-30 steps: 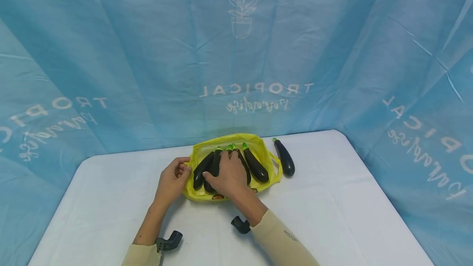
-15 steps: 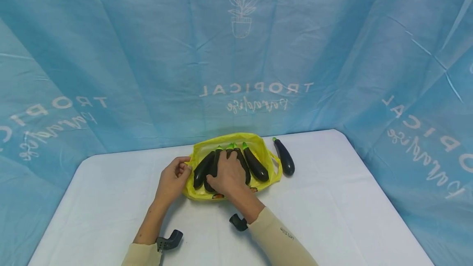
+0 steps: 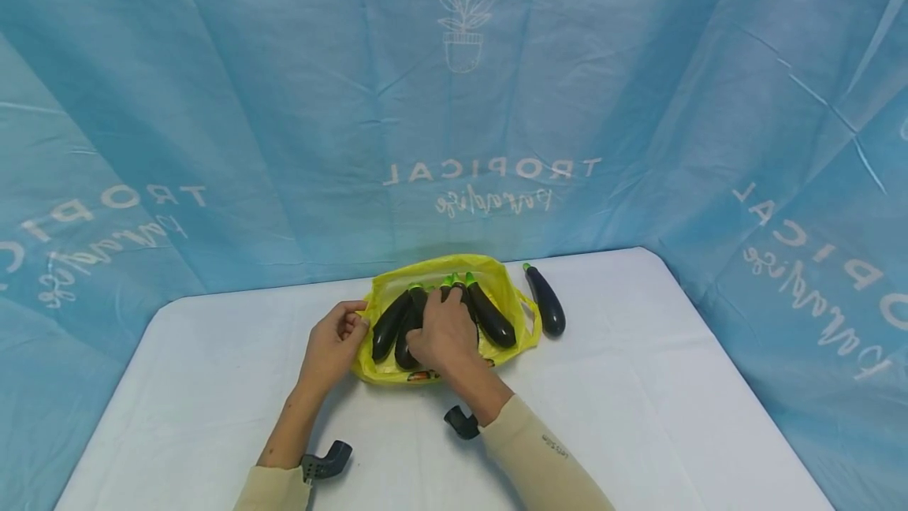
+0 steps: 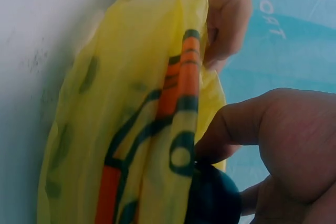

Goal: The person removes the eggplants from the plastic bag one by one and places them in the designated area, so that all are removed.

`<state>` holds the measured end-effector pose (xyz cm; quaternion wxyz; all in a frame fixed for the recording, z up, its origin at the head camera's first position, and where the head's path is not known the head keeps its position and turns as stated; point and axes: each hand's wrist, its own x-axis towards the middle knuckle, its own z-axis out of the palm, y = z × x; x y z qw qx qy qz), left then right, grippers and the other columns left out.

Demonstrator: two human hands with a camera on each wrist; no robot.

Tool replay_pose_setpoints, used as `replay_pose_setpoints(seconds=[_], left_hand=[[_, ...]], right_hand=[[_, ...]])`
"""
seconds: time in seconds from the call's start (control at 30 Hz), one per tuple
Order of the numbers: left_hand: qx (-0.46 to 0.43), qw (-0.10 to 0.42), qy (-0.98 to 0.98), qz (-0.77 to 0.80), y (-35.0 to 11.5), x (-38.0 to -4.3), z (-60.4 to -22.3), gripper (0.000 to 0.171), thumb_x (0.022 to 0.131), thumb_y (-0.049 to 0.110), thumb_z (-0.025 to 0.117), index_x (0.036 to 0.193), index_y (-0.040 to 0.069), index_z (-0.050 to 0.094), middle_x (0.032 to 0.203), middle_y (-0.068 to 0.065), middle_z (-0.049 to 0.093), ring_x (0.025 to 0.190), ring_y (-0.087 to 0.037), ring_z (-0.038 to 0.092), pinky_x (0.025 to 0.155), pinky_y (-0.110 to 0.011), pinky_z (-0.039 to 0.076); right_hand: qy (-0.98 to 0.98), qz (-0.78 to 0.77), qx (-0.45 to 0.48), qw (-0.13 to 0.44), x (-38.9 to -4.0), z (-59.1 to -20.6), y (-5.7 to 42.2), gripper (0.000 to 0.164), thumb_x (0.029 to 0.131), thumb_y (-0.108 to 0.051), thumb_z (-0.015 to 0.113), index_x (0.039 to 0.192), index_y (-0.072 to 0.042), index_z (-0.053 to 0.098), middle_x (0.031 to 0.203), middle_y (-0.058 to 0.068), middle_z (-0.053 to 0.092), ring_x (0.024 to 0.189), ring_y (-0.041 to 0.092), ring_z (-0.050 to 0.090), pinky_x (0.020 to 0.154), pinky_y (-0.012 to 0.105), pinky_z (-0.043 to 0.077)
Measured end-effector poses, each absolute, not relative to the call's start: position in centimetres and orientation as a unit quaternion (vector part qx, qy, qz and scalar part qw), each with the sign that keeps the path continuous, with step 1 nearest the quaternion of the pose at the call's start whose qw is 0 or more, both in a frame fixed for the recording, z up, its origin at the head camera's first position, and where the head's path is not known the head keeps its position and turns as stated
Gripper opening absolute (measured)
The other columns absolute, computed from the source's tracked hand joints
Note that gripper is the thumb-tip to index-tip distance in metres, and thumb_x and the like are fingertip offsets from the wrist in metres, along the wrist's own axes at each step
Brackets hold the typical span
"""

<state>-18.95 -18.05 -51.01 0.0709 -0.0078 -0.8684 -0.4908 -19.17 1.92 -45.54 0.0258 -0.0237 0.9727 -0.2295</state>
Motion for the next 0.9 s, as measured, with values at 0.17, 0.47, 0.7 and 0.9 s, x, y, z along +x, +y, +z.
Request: replay_pose_setpoints(seconds=[0.17, 0.47, 0.7, 0.9], left_hand=[[-0.004, 0.071, -0.871, -0.487, -18.0, -19.0, -51.0, 0.028, 0.103, 0.012, 0.064, 0.130, 0.005, 0.066, 0.099, -0.009, 0.062, 0.084, -0.022, 0.057, 0.068, -0.021, 0.047], [0.000, 0.069, -0.871, -0.487, -18.0, -18.9, -51.0, 0.028, 0.103, 0.012, 0.063, 0.130, 0.005, 0.066, 0.100, -0.009, 0.061, 0.085, -0.022, 0.057, 0.068, -0.020, 0.047], [0.004, 0.069, -0.872, -0.485, -18.1, -18.9, -51.1, 0.027, 0.104, 0.012, 0.063, 0.130, 0.006, 0.067, 0.099, -0.009, 0.062, 0.084, -0.022, 0.057, 0.069, -0.021, 0.047], [0.003, 0.067, -0.870, -0.489, -18.1, -18.8, -50.9, 0.028, 0.103, 0.013, 0.063, 0.130, 0.006, 0.067, 0.099, -0.009, 0.061, 0.085, -0.022, 0.056, 0.069, -0.021, 0.047]], right_hand=[[0.971, -0.238, -0.024, 0.028, -19.3, -45.5, 2.5, 0.066, 0.094, -0.025, 0.072, 0.148, 0.004, 0.049, 0.149, 0.029, 0.044, 0.108, 0.039, 0.065, 0.078, 0.045, 0.059], [0.954, -0.293, -0.050, 0.030, -18.7, -44.9, 3.8, 0.067, 0.092, -0.018, 0.068, 0.150, 0.006, 0.047, 0.147, 0.031, 0.045, 0.100, 0.037, 0.063, 0.083, 0.047, 0.058], [0.942, -0.327, -0.072, 0.010, -17.9, -44.2, 5.0, 0.064, 0.091, -0.013, 0.064, 0.151, 0.002, 0.049, 0.146, 0.029, 0.047, 0.095, 0.033, 0.062, 0.086, 0.047, 0.057], [0.934, -0.347, -0.087, -0.006, -17.2, -44.0, 6.0, 0.062, 0.088, -0.014, 0.061, 0.148, -0.001, 0.052, 0.134, 0.021, 0.053, 0.087, 0.027, 0.057, 0.079, 0.042, 0.053]])
